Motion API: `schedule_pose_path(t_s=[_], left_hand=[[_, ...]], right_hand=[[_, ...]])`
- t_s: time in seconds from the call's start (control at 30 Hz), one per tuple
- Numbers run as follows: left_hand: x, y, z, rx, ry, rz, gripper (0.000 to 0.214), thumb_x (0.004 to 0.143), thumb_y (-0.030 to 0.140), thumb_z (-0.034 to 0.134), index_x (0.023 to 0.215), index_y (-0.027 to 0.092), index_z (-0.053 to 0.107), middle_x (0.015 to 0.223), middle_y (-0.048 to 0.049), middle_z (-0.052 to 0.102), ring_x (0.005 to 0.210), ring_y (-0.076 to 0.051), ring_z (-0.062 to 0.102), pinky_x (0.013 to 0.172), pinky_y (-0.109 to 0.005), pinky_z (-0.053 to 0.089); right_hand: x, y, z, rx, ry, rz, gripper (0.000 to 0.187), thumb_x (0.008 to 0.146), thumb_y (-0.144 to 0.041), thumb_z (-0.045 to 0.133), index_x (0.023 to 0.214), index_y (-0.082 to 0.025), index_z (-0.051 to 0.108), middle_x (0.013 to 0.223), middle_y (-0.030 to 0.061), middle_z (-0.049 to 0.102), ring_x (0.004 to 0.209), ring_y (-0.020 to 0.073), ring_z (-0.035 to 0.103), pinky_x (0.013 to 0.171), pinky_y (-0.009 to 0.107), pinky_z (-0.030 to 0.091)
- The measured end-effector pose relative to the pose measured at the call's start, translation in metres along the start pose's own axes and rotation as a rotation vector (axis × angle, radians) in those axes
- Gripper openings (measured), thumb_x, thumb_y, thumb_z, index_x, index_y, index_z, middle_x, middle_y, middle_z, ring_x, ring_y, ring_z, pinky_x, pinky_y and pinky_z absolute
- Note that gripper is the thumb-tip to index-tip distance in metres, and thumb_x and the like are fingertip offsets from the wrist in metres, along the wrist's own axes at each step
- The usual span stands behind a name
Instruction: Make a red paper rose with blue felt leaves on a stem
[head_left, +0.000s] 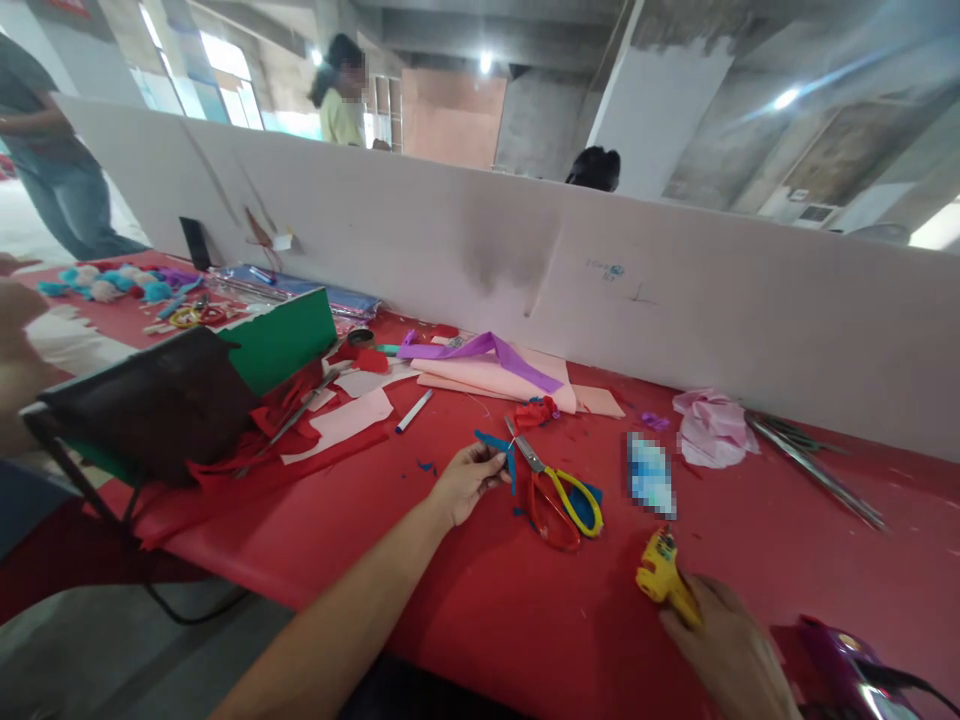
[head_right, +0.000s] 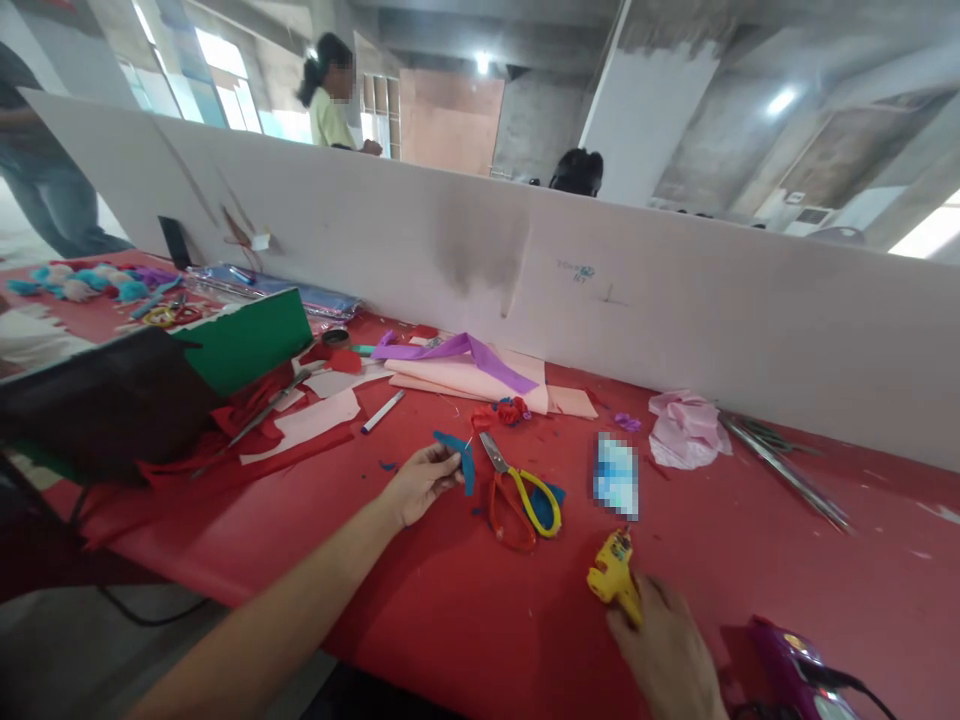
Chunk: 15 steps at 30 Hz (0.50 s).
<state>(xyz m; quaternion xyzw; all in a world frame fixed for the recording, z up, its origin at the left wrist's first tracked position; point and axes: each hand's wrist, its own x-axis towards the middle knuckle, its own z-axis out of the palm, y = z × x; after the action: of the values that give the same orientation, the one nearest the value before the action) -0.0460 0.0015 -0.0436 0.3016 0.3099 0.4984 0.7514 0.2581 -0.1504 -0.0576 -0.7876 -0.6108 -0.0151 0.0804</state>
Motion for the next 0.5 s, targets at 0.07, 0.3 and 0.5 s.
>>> schedule_pose_path(t_s=[0.07,0.3,0.5], left_hand=[[0.000,-0.001,0.000,0.019,0.001,0.004,0.031,0.055,0.028,0.084,0.068,0.010,0.062,0.060,-0.0021,0.064,0.051,-0.008,0.058,0.046,-0.016,0.037],[0.000,-0.002,-0.003,0.096,0.005,-0.006,0.032,0.054,0.031,0.083,0.067,0.011,0.062,0.056,-0.0017,0.064,0.048,-0.010,0.060,0.044,-0.018,0.035],[0.000,-0.004,-0.003,0.211,-0.023,0.033,0.027,0.060,0.033,0.078,0.067,0.012,0.061,0.057,-0.0010,0.064,0.047,-0.009,0.060,0.044,-0.019,0.033]], right_hand=[[0.000,0.003,-0.005,0.019,0.016,0.002,0.031,0.077,-0.033,0.037,0.089,-0.016,0.060,0.097,0.0207,0.066,0.084,0.0317,0.067,0.072,0.041,0.052],[0.006,-0.038,-0.046,0.343,0.099,0.154,0.038,0.075,-0.058,0.047,0.082,-0.025,0.062,0.066,0.0077,0.069,0.063,0.0295,0.068,0.050,0.033,0.048],[0.018,-0.109,-0.048,0.717,0.103,-0.120,0.032,0.078,-0.049,0.054,0.088,-0.020,0.067,0.069,0.0041,0.071,0.061,0.0215,0.066,0.053,0.027,0.052]])
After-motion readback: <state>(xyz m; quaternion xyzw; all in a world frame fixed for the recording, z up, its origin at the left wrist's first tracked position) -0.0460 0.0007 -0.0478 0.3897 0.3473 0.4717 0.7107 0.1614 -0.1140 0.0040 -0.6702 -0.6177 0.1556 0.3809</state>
